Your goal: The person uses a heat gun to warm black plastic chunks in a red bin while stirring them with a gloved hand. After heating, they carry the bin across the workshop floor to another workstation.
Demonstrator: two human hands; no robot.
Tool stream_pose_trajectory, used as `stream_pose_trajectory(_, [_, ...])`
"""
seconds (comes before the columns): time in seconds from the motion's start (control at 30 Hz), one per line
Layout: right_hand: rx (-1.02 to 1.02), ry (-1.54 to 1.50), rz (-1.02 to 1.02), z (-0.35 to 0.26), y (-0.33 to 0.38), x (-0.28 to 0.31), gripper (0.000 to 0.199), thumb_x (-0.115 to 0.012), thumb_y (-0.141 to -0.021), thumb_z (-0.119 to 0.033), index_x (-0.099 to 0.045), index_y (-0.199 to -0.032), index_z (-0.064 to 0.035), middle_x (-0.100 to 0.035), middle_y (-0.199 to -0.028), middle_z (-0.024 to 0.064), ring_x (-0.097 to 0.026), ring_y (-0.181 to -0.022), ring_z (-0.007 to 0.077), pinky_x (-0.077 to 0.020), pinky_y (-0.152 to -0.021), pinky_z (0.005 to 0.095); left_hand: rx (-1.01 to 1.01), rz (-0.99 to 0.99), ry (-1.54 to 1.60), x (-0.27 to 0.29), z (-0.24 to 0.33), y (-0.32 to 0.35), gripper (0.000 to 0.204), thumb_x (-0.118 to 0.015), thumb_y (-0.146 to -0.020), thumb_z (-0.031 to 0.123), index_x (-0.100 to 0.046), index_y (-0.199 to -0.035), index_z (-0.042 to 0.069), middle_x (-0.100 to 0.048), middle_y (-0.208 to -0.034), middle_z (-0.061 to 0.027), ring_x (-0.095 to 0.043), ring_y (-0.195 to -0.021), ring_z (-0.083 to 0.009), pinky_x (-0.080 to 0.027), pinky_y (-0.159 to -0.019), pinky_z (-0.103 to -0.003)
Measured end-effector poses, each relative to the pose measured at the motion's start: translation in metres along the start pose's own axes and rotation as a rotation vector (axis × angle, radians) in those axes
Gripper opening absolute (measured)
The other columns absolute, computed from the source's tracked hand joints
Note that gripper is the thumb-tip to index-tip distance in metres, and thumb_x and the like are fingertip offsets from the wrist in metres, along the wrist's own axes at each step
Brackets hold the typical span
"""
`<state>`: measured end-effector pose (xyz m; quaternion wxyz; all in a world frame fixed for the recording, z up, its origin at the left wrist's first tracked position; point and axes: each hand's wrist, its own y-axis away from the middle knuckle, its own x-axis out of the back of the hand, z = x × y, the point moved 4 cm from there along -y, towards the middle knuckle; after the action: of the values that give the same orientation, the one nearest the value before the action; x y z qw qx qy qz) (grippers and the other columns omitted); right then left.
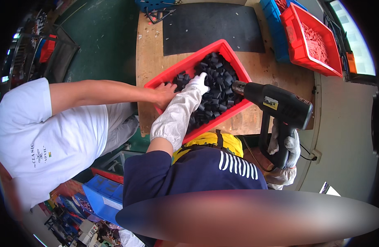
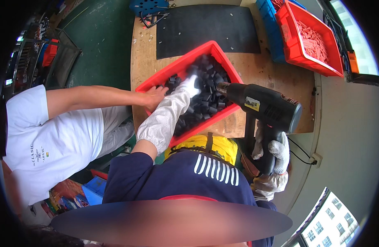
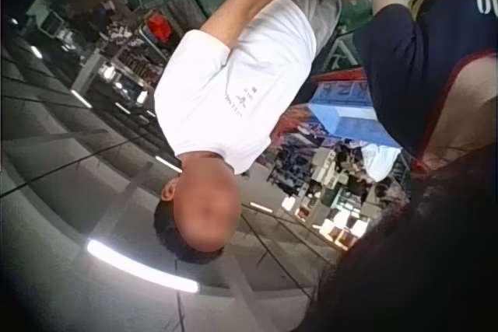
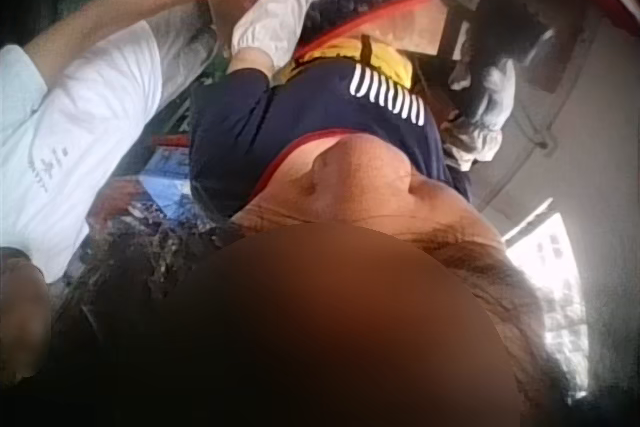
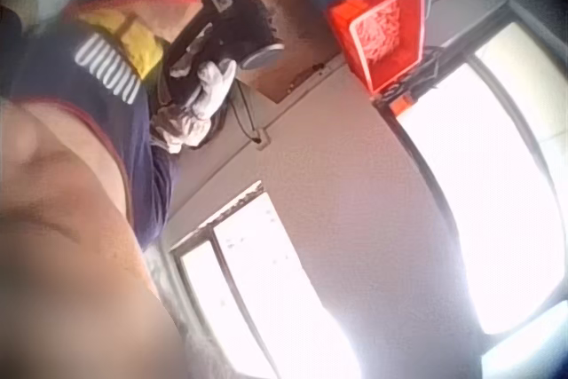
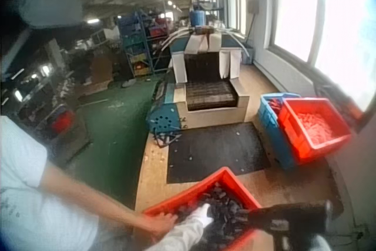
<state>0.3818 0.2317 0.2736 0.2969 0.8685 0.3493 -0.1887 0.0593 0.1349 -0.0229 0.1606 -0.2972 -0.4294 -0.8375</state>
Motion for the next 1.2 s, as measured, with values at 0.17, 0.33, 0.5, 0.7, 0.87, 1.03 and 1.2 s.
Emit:
stream_pose_trajectory(0.17, [-0.039,0.035,-0.049,-0.006,-0.006,-0.005,0.081,-0.085,-0.072,-0.026,-0.046,-0.130,0.0141,-0.064,-0.085,0.0174,-0.062,-0.051,0.0210,-0.0526,-0.046,0.0295,-0.166,0.210,0.258,0.001,-0.030,0.022,0.058,-0.081,-0.083,0.026,-0.057,-0.135,0.021,-0.066,-0.128,-0.0140,-0.063,-0.122,-0.0342,-0.050,-0.103,-0.047])
stream_pose_trajectory(0.33, [0.001,0.025,0.014,-0.002,0.005,0.006,0.080,-0.085,-0.071,-0.023,-0.046,-0.130,0.0144,-0.065,-0.087,0.0184,-0.063,-0.052,0.0217,-0.0535,-0.048,0.0301,-0.387,0.397,-0.160,0.036,0.028,0.086,0.063,-0.082,-0.078,0.036,-0.058,-0.134,0.024,-0.055,-0.134,-0.0143,-0.053,-0.122,-0.0394,-0.048,-0.102,-0.049])
stream_pose_trajectory(0.5, [-0.051,0.025,-0.059,-0.003,0.003,0.004,0.079,-0.084,-0.072,-0.021,-0.046,-0.130,0.0149,-0.064,-0.088,0.0194,-0.063,-0.053,0.0218,-0.0539,-0.049,0.0303,-0.447,0.373,-0.309,0.004,0.023,0.169,0.077,-0.079,-0.076,0.052,-0.053,-0.144,0.027,-0.030,-0.161,-0.0156,-0.021,-0.150,-0.0434,-0.019,-0.117,-0.069])
stream_pose_trajectory(0.7, [-0.088,0.075,-0.109,-0.006,0.003,0.005,0.081,-0.085,-0.071,-0.023,-0.046,-0.130,0.0158,-0.064,-0.088,0.0177,-0.063,-0.054,0.0208,-0.0538,-0.048,0.0298,-0.655,0.563,0.099,0.000,-0.003,0.213,0.026,-0.069,-0.087,0.010,-0.072,-0.112,0.015,-0.070,-0.115,-0.0107,-0.067,-0.110,-0.0338,-0.055,-0.093,-0.045])
stream_pose_trajectory(0.87, [-0.043,0.103,-0.117,-0.006,0.004,0.009,0.078,-0.084,-0.073,-0.025,-0.048,-0.129,0.0156,-0.065,-0.088,0.0156,-0.063,-0.054,0.0184,-0.0524,-0.049,0.0280,-0.441,0.383,-0.194,-0.005,-0.041,0.234,0.034,-0.068,-0.087,0.011,-0.069,-0.119,0.020,-0.068,-0.120,-0.0060,-0.066,-0.110,-0.0304,-0.056,-0.087,-0.045])
stream_pose_trajectory(1.03, [-0.113,0.083,-0.157,-0.005,0.003,0.014,0.076,-0.084,-0.074,-0.025,-0.049,-0.129,0.0148,-0.065,-0.089,0.0152,-0.063,-0.055,0.0179,-0.0533,-0.051,0.0274,-0.410,0.010,-0.841,-0.025,-0.042,0.212,0.052,-0.058,-0.096,0.023,-0.053,-0.144,0.042,-0.040,-0.159,-0.0109,-0.041,-0.140,-0.0431,-0.030,-0.113,-0.070])
stream_pose_trajectory(1.2, [-0.111,0.085,-0.147,-0.004,0.006,0.016,0.076,-0.084,-0.073,-0.024,-0.049,-0.130,0.0141,-0.066,-0.090,0.0154,-0.064,-0.056,0.0181,-0.0540,-0.052,0.0281,-0.178,-0.204,-0.940,-0.084,-0.056,0.118,0.053,-0.036,-0.104,0.058,-0.035,-0.156,0.049,-0.022,-0.170,-0.0060,-0.022,-0.153,-0.0430,-0.015,-0.115,-0.076])
